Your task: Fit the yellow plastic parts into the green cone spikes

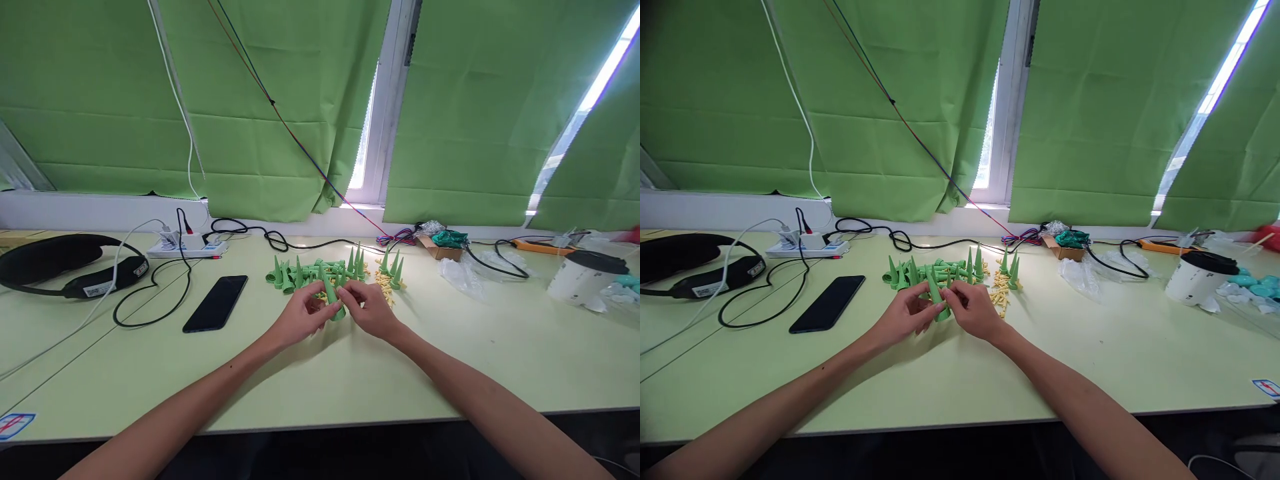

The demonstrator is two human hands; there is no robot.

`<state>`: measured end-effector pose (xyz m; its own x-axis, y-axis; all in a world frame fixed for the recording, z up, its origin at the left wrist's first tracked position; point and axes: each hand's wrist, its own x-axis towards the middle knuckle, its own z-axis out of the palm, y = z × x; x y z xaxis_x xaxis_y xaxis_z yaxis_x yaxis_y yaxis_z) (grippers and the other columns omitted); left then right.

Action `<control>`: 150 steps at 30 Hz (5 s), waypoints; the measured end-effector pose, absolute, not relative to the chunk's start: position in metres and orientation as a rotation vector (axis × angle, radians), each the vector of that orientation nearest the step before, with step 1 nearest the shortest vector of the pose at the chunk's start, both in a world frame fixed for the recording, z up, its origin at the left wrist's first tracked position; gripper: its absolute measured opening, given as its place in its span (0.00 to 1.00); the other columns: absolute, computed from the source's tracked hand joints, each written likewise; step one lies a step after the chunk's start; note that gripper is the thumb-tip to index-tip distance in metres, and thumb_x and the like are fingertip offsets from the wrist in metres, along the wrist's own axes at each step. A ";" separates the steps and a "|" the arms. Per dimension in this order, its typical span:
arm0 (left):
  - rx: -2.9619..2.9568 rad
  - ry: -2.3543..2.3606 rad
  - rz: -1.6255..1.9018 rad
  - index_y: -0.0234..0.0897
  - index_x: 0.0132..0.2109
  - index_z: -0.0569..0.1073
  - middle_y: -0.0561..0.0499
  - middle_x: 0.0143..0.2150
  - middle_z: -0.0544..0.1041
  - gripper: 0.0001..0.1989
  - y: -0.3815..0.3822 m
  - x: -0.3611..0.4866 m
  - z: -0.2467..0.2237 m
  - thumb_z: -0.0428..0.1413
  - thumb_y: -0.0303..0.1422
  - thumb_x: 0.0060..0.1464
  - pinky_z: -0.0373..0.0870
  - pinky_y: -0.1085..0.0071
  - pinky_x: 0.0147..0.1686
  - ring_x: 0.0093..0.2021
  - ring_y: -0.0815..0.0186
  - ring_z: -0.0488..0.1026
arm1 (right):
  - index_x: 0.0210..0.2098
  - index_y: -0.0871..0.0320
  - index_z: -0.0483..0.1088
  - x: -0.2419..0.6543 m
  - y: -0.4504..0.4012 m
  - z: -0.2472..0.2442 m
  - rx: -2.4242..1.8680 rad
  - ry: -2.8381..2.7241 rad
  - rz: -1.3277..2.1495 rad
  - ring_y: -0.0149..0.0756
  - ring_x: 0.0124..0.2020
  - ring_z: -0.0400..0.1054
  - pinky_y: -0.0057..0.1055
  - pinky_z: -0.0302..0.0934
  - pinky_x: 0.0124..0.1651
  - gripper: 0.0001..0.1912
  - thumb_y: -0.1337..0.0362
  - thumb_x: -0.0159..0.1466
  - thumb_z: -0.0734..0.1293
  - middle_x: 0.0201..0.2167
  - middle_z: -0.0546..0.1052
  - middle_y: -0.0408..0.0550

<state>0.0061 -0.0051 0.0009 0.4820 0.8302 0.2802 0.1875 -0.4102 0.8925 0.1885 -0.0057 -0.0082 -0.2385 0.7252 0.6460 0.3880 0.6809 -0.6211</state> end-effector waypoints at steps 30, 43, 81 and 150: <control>2.476 0.784 1.343 0.39 0.43 0.73 0.51 0.42 0.67 0.04 -0.005 0.007 -0.010 0.54 0.29 0.62 0.68 0.77 0.23 0.25 0.77 0.65 | 0.22 0.56 0.47 0.190 -0.001 -0.012 -0.923 -1.944 0.387 0.28 0.21 0.44 0.29 0.41 0.26 0.21 0.60 0.71 0.55 0.17 0.50 0.36; 2.249 0.927 1.353 0.39 0.47 0.64 0.49 0.45 0.66 0.08 -0.008 0.008 -0.006 0.54 0.33 0.61 0.65 0.79 0.22 0.29 0.74 0.68 | 0.22 0.55 0.53 0.189 -0.004 -0.009 -0.966 -1.786 0.415 0.28 0.19 0.52 0.28 0.48 0.25 0.22 0.55 0.71 0.56 0.15 0.59 0.38; 1.811 0.959 1.122 0.39 0.38 0.66 0.58 0.24 0.66 0.16 -0.007 0.010 -0.001 0.63 0.42 0.52 0.59 0.79 0.17 0.20 0.73 0.64 | 0.22 0.54 0.53 0.189 -0.007 -0.009 -0.923 -1.791 0.452 0.29 0.18 0.53 0.29 0.50 0.24 0.23 0.52 0.72 0.54 0.15 0.60 0.38; 1.590 0.857 0.885 0.35 0.33 0.68 0.55 0.19 0.66 0.24 -0.004 0.010 0.003 0.50 0.54 0.60 0.61 0.76 0.16 0.18 0.70 0.65 | 0.26 0.54 0.55 0.190 -0.007 -0.010 -0.844 -1.811 0.560 0.29 0.19 0.54 0.27 0.51 0.24 0.20 0.52 0.72 0.55 0.17 0.61 0.37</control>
<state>0.0097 -0.0039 0.0033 0.4653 0.8782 0.1109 0.0823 -0.1677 0.9824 0.1895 -0.0067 -0.0096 -0.2378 0.7627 0.6015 0.2903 0.6468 -0.7053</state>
